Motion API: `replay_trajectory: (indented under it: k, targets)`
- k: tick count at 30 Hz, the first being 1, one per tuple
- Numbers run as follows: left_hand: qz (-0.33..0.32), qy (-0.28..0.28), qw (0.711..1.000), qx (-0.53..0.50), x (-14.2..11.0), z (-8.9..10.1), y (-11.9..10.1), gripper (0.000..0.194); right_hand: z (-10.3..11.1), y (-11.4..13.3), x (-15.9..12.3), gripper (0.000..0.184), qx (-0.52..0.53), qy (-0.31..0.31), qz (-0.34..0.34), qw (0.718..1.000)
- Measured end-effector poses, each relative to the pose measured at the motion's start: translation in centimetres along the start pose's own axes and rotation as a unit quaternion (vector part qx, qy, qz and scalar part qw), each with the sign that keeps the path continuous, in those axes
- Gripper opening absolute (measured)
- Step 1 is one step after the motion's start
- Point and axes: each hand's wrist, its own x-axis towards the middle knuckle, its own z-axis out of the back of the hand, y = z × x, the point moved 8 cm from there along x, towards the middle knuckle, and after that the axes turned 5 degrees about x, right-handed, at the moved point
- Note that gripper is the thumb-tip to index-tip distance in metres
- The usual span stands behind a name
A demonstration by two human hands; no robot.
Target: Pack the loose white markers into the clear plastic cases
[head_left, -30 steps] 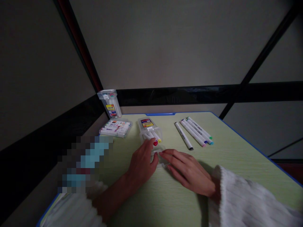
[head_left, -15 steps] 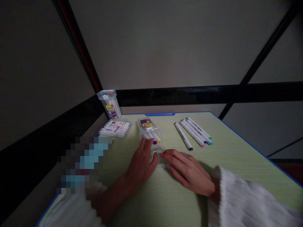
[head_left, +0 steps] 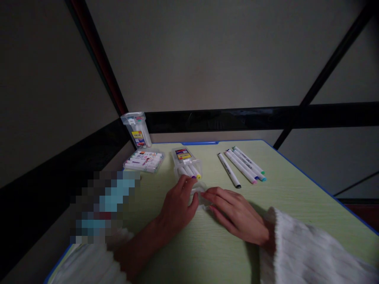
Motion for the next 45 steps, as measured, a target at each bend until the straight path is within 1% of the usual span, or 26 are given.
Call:
replay_trajectory:
  k: [6,10,15,20,24,27,30,36,41,45]
  targets:
    - [-0.023,0.0,1.0,0.001,0.0,0.2,-0.5,0.02,0.5,0.0,0.0,0.027,-0.015,-0.034,0.008,0.999]
    - [-0.026,0.015,1.0,-0.004,0.0,0.0,-0.6,0.016,0.8,-0.6,-0.2,0.025,-0.016,-0.055,-0.006,0.998]
    - [-0.023,0.022,0.999,-0.009,0.0,-0.2,-0.6,0.015,1.7,-2.2,-0.7,0.02,-0.021,-0.106,-0.045,0.993]
    - [-0.018,0.025,0.999,-0.011,-0.1,-0.2,-0.4,0.014,3.1,-4.0,-1.0,0.018,-0.05,-0.155,-0.08,0.983]
    - [-0.024,0.022,0.999,-0.011,-0.1,-0.2,-0.4,0.014,3.9,-5.5,-1.2,0.016,-0.088,-0.173,-0.114,0.974]
    - [-0.029,0.015,0.999,-0.013,-0.1,-0.2,-0.4,0.013,4.0,-6.5,-1.4,0.017,-0.109,-0.161,-0.149,0.969]
    - [-0.03,0.011,0.999,-0.015,-0.2,-0.3,-0.4,0.014,3.5,-7.3,-1.4,0.018,-0.128,-0.13,-0.183,0.966]
    - [-0.033,0.012,0.999,-0.012,-0.2,-0.3,-0.4,0.014,2.5,-8.4,-1.4,0.02,-0.177,-0.065,-0.23,0.955]
    - [-0.042,0.008,0.999,-0.014,-0.3,-0.3,-0.6,0.014,1.8,-9.7,-1.9,0.022,-0.208,-0.027,-0.253,0.944]
    - [-0.04,0.013,0.999,-0.01,-0.3,-0.3,-0.7,0.014,1.0,-10.1,-2.0,0.02,-0.208,0.0,-0.252,0.945]
